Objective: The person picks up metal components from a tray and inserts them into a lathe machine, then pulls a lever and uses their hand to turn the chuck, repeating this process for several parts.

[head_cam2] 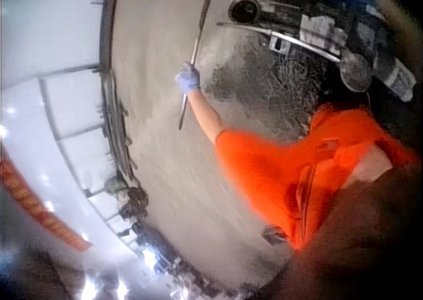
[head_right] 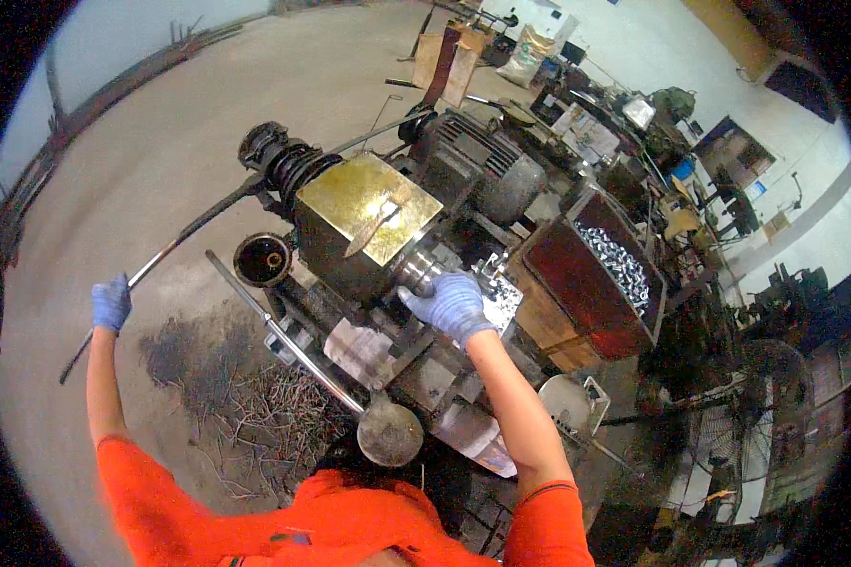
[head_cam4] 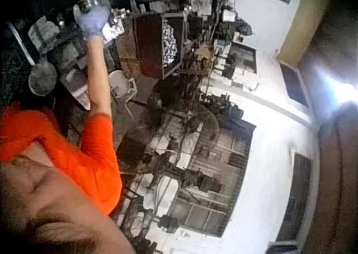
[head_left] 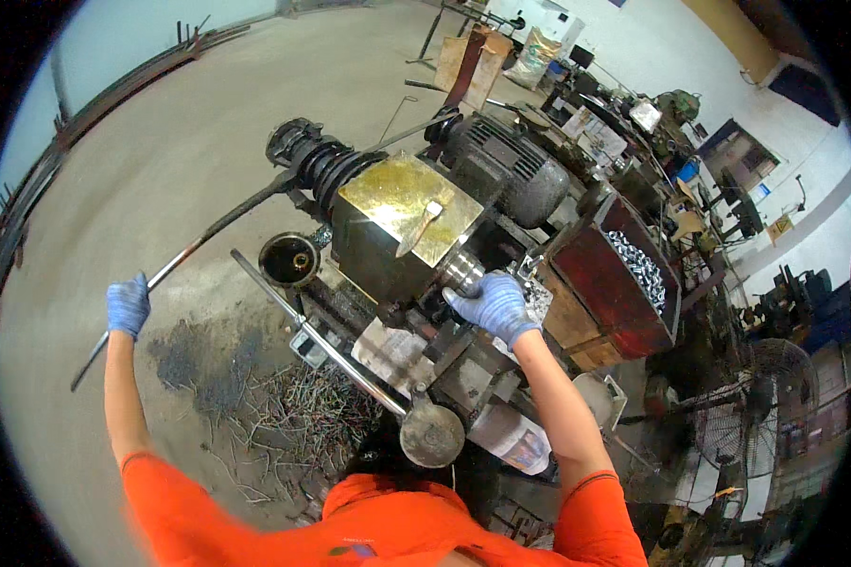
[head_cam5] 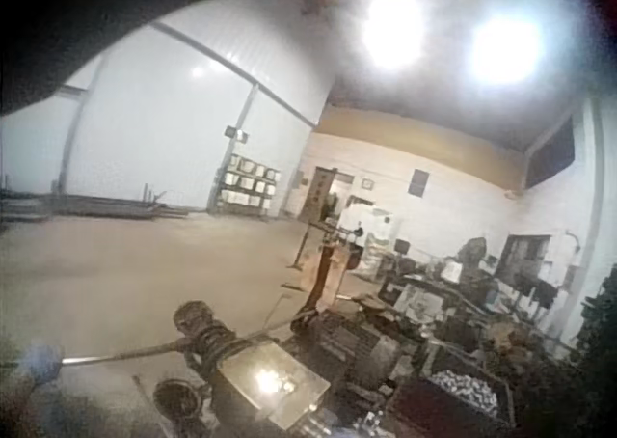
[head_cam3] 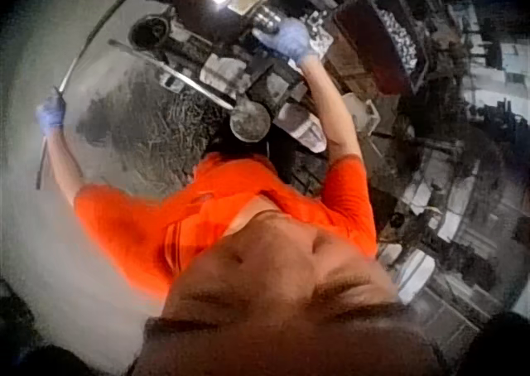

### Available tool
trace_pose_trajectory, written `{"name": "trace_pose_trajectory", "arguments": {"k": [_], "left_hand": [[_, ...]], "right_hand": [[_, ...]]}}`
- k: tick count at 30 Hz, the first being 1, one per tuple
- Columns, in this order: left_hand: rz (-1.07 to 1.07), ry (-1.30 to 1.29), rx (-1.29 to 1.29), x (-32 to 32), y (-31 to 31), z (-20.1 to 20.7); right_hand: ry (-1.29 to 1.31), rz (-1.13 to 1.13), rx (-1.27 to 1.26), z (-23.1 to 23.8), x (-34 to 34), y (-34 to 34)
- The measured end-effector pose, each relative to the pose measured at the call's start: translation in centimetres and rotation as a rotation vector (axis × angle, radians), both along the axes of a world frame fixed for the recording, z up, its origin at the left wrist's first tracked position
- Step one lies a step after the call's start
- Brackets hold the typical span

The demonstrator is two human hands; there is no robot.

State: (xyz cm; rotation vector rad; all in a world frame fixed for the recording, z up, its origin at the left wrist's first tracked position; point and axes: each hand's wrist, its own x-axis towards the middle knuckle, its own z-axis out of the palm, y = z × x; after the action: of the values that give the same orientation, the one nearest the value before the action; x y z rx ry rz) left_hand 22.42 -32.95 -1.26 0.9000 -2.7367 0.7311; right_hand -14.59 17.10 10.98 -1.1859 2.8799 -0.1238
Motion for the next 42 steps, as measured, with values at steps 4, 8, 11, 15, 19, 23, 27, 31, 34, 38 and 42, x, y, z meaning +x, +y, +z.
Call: {"name": "trace_pose_trajectory", "arguments": {"k": [4, 8, 11, 15, 19, 23, 27, 31, 34, 38, 42], "left_hand": [[0.028, 0.019, -0.009, -1.3, -3.9, -0.4], [0.140, 0.118, 0.042, -2.3, -2.3, -0.1], [-0.002, 0.514, 0.333, -4.0, 1.2, 0.8], [-0.154, 1.319, 0.977, -7.8, 10.9, -4.1], [-0.117, 0.498, 1.123, -13.8, 17.2, -16.4], [-0.120, -0.222, 0.804, -17.6, 22.7, -18.3], [-0.405, -0.539, 0.524, -20.0, 18.1, -16.2], [-0.196, -0.252, 0.715, -19.5, 17.9, -15.5], [-0.172, -0.539, 0.546, -19.3, 18.5, -13.1], [-0.077, -0.220, 0.866, -15.9, 14.8, -11.2], [-0.063, 0.417, 1.447, -13.8, 10.8, -11.0]], "right_hand": [[0.070, -0.019, -0.017, 0.0, 0.2, 0.0], [0.072, -0.045, -0.037, 0.0, -0.1, 0.1], [-0.038, -0.010, 0.003, 1.1, 0.7, 0.8], [0.310, 0.054, -0.390, 3.0, 2.4, 4.9], [0.315, -0.023, -0.542, 3.6, 4.5, 12.9], [0.240, -0.416, -0.372, 3.0, 8.2, 22.5], [0.203, -0.631, -0.395, 0.6, 11.4, 32.1], [0.233, -0.882, -0.289, -1.3, 13.0, 39.1], [0.169, -0.991, -0.398, -5.6, 12.1, 47.7], [0.266, -0.982, 0.067, -7.4, 10.4, 53.3], [-0.004, -1.108, 0.392, -8.3, 8.9, 54.6]]}}
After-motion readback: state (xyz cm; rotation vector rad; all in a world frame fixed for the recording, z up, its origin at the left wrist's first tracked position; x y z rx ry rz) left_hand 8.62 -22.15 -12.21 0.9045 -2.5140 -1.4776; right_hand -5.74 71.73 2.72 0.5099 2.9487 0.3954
